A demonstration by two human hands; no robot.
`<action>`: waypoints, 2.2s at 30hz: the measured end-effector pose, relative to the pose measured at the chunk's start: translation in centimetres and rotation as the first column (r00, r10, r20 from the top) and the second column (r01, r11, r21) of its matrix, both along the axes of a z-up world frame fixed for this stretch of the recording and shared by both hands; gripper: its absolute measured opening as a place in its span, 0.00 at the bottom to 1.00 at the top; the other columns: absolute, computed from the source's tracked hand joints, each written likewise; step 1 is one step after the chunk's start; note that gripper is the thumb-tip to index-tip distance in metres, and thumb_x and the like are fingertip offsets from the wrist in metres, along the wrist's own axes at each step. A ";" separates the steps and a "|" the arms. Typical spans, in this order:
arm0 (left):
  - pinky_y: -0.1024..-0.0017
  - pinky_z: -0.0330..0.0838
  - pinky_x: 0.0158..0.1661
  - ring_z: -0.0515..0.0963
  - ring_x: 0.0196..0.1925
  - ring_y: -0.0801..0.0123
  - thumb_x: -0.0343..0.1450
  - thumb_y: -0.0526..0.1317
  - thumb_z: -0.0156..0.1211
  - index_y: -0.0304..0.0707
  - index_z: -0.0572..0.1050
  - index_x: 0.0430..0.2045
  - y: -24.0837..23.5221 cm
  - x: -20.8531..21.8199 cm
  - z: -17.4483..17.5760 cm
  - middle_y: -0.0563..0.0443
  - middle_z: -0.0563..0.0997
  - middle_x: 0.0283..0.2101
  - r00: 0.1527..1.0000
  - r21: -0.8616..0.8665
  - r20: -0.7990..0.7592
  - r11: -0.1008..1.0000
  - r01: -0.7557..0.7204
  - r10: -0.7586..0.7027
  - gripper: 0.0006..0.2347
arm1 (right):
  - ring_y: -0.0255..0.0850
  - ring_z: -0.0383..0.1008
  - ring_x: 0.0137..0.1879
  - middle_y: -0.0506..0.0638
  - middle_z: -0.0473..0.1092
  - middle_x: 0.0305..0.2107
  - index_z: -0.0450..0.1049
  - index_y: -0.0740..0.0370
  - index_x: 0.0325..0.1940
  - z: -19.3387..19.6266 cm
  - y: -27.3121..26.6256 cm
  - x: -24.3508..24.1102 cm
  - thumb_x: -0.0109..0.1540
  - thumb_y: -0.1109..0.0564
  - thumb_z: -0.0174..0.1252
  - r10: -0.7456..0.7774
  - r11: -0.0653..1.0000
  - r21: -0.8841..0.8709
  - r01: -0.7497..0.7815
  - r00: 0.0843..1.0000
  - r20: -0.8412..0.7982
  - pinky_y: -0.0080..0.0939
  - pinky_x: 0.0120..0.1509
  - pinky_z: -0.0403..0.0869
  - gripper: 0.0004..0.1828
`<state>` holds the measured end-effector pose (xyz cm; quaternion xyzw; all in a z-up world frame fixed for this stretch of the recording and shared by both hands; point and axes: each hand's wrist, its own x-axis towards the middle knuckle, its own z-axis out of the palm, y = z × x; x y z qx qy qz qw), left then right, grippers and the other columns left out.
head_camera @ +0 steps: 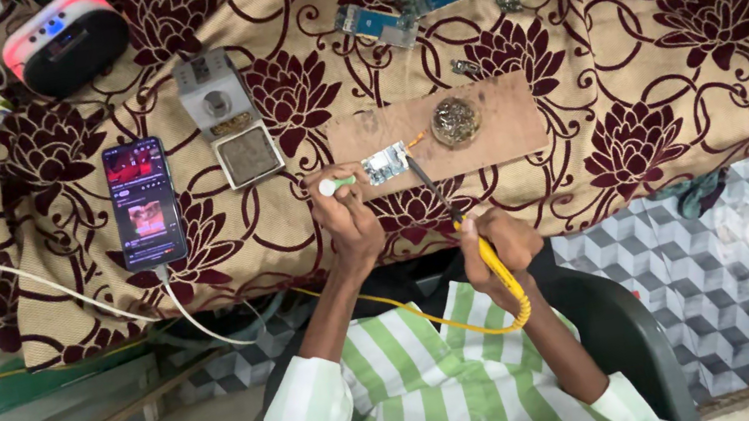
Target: The person uses a soldering iron and solder wire to attach components to a small circuit board. They repeatedly apply heat and solder to specific points on the board while holding it steady with their other hand.
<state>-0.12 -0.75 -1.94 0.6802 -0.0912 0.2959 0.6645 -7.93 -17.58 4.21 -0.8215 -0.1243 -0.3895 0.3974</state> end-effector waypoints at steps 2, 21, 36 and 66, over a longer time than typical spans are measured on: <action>0.75 0.61 0.29 0.63 0.27 0.78 0.85 0.44 0.34 0.34 0.61 0.44 0.0 0.1 0.1 0.46 0.76 0.37 1.000 -0.010 0.015 1.000 0.008 -0.008 0.11 | 0.44 0.65 0.20 0.54 0.65 0.17 0.66 0.65 0.23 0.1 0.1 -0.1 0.58 0.70 0.60 -0.016 1.000 -0.014 0.016 1.000 0.004 0.43 0.27 0.62 0.13; 0.73 0.73 0.33 0.77 0.33 0.71 0.76 0.23 0.38 0.31 0.62 0.43 0.3 1.2 1.0 0.45 0.76 0.35 0.988 0.134 -0.040 0.979 0.151 -0.147 0.07 | 0.43 0.61 0.18 0.51 0.60 0.15 0.65 0.65 0.22 0.2 0.1 0.1 0.59 0.69 0.61 -0.028 0.997 -0.074 0.032 0.998 0.054 0.43 0.25 0.55 0.13; 0.65 0.73 0.45 0.76 0.40 0.60 0.64 0.20 0.40 0.29 0.62 0.46 0.5 0.9 1.3 0.40 0.74 0.39 0.987 0.188 0.140 0.981 0.050 -0.077 0.17 | 0.39 0.65 0.24 0.52 0.69 0.20 0.67 0.65 0.29 -1.1 -1.2 -0.7 0.68 0.60 0.58 -0.189 0.954 0.203 0.220 0.969 -0.162 0.41 0.32 0.64 0.14; 0.60 0.69 0.44 0.74 0.38 0.57 0.74 0.26 0.42 0.31 0.62 0.40 0.4 0.5 1.2 0.42 0.78 0.34 0.980 0.288 0.185 0.949 -0.124 0.072 0.05 | 0.31 0.69 0.29 0.47 0.70 0.24 0.67 0.65 0.36 -2.1 -6.1 2.4 0.71 0.58 0.55 -0.166 0.865 0.419 0.275 0.946 -0.279 0.32 0.35 0.67 0.11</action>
